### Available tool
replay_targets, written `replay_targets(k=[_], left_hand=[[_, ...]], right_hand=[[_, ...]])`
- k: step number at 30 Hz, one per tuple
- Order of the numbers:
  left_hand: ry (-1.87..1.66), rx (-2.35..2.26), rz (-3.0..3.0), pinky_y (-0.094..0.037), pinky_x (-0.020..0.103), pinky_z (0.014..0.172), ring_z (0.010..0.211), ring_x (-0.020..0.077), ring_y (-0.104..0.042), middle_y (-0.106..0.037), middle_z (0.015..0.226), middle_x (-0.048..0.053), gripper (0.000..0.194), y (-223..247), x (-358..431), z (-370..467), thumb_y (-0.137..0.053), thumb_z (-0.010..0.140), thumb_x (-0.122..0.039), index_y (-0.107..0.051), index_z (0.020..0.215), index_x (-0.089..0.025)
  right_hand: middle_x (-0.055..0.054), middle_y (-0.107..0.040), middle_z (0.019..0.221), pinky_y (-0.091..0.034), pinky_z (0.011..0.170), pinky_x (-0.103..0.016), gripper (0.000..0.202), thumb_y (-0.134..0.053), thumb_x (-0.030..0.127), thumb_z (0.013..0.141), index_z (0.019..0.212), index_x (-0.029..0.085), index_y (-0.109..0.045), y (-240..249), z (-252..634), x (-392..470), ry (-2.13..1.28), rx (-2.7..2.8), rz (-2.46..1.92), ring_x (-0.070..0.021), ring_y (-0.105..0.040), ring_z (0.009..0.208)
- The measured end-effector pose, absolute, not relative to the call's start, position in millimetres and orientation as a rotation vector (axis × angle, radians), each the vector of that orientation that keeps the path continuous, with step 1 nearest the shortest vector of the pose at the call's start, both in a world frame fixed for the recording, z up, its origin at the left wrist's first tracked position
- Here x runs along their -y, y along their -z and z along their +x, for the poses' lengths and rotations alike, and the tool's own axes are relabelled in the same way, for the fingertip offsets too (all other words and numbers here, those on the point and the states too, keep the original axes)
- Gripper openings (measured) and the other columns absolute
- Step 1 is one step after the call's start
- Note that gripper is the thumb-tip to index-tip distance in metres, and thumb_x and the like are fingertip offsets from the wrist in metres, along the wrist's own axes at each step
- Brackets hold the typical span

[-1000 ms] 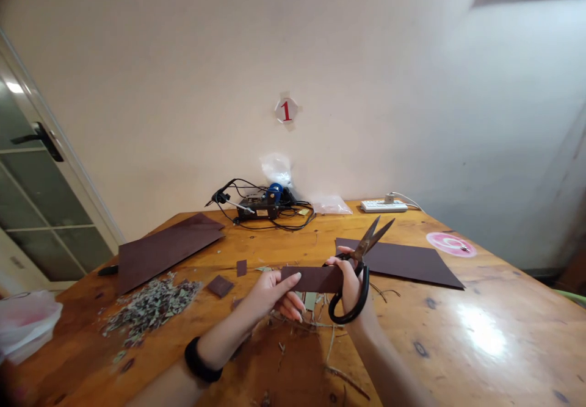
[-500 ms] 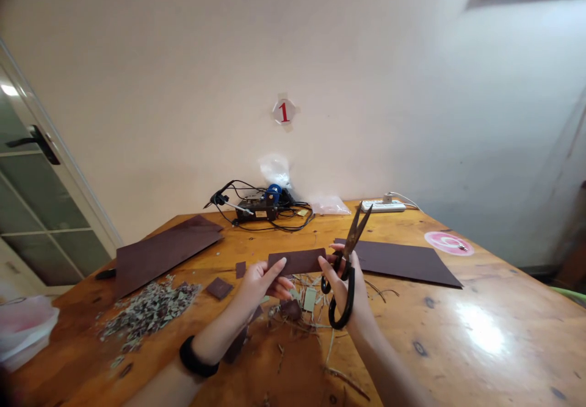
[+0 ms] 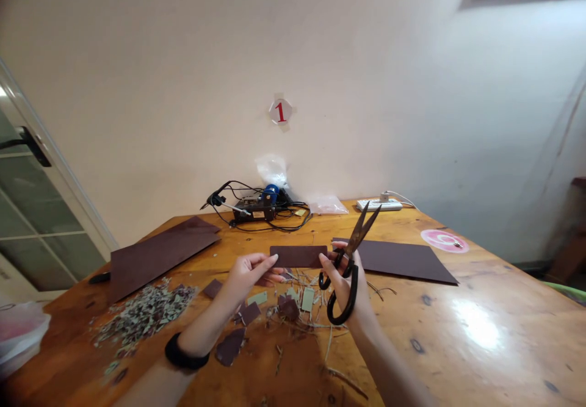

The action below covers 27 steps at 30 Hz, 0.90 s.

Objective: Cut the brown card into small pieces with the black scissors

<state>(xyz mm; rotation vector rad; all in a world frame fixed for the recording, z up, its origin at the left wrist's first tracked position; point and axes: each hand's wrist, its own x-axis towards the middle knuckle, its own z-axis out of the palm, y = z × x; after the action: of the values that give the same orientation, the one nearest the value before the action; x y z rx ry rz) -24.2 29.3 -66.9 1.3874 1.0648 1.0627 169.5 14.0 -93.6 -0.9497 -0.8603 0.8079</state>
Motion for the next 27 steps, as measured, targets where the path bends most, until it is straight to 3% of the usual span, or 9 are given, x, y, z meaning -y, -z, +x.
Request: replay_targets(k=[6, 10, 18, 27], left_hand=[[-1.081, -1.08, 1.358, -0.053, 0.026, 0.058, 0.073, 0.0229, -0.072, -0.074, 0.078, 0.01, 0.046, 70, -28, -23, -0.071, 0.063, -0.061, -0.063, 0.069, -0.016], [-1.085, -1.055, 1.361, -0.054, 0.026, 0.059, 0.072, 0.0219, -0.072, -0.074, 0.076, 0.009, 0.044, 69, -30, -21, -0.073, 0.063, -0.058, -0.06, 0.066, -0.017], [-1.103, -1.552, 1.266, -0.052, 0.018, 0.059, 0.064, 0.0143, -0.069, -0.074, 0.068, 0.006, 0.014, 22, -48, -128, -0.069, 0.074, -0.026, -0.065, 0.067, -0.014], [-0.874, -1.779, 1.063, -0.054, 0.02, 0.053, 0.061, 0.0189, -0.07, -0.073, 0.067, 0.015, 0.014, 43, -56, -167, -0.067, 0.072, -0.013, -0.066, 0.058, -0.012]], right_hand=[[0.002, -0.06, 0.068, -0.049, 0.06, -0.03, 0.061, -0.085, 0.051, 0.042, 0.088, 0.022, -0.055, 91, 168, -14, -0.863, 0.804, -0.952, -0.0183, -0.059, 0.069], [0.001, -0.062, 0.071, -0.051, 0.06, -0.032, 0.06, -0.084, 0.051, 0.045, 0.088, 0.022, -0.055, 93, 169, -15, -0.833, 0.832, -0.959, -0.02, -0.061, 0.069], [0.002, -0.062, 0.068, -0.05, 0.057, -0.031, 0.057, -0.082, 0.05, 0.051, 0.092, 0.022, -0.054, 97, 172, -17, -0.85, 0.845, -0.923, -0.0172, -0.06, 0.061], [0.003, -0.059, 0.065, -0.047, 0.054, -0.029, 0.063, -0.083, 0.051, 0.047, 0.096, 0.021, -0.057, 101, 171, -18, -0.895, 0.843, -0.952, -0.0155, -0.055, 0.057]])
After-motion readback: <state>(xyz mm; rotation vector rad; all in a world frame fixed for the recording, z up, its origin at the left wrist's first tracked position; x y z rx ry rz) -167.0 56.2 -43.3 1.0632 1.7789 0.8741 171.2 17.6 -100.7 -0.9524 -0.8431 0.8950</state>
